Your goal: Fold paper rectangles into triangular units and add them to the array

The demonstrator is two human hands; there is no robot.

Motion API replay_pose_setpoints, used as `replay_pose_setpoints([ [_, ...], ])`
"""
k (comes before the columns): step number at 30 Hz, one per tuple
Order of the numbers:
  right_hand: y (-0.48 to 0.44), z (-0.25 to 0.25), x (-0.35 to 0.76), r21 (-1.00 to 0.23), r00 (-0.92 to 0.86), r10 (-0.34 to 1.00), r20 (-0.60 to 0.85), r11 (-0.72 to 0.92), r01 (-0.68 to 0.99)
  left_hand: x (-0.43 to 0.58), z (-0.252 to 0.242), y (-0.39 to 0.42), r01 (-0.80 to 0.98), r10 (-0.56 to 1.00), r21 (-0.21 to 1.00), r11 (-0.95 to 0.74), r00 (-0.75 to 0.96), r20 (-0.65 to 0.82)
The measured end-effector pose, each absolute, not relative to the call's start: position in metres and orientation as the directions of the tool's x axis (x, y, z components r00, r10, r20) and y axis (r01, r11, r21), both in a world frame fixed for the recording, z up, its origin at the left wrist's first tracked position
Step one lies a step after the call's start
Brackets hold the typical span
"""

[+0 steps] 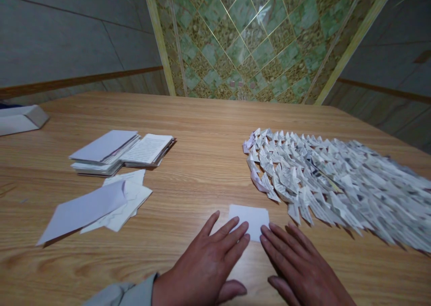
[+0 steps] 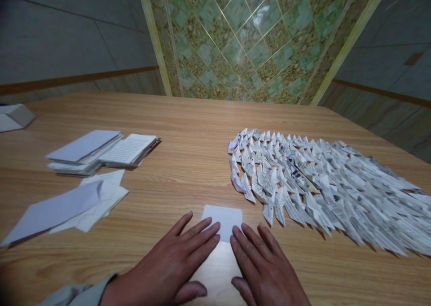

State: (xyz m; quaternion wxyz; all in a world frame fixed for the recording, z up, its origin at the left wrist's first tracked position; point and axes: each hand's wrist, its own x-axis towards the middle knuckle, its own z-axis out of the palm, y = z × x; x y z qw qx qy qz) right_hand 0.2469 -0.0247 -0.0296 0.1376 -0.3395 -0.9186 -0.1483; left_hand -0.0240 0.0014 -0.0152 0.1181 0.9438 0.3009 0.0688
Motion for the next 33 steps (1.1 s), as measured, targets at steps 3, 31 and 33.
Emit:
replay_pose_setpoints([
  [3, -0.024, -0.027, 0.243, 0.129, -0.707, 0.602, 0.372, 0.721, 0.681, -0.028, -0.015, 0.004, 0.607, 0.634, 0.203, -0.768, 0.764, 0.118],
  [31, 0.012, -0.006, 0.206, -0.090, -0.569, 0.711, 0.414, 0.653, 0.752, -0.015, -0.025, 0.030, 0.594, 0.566, 0.151, -0.790, 0.613, 0.551],
  [33, 0.014, -0.009, 0.206, -0.104, -0.557, 0.671, 0.489, 0.679, 0.727, -0.014, -0.021, 0.028, 0.573, 0.555, 0.175, -0.801, 0.600, 0.576],
])
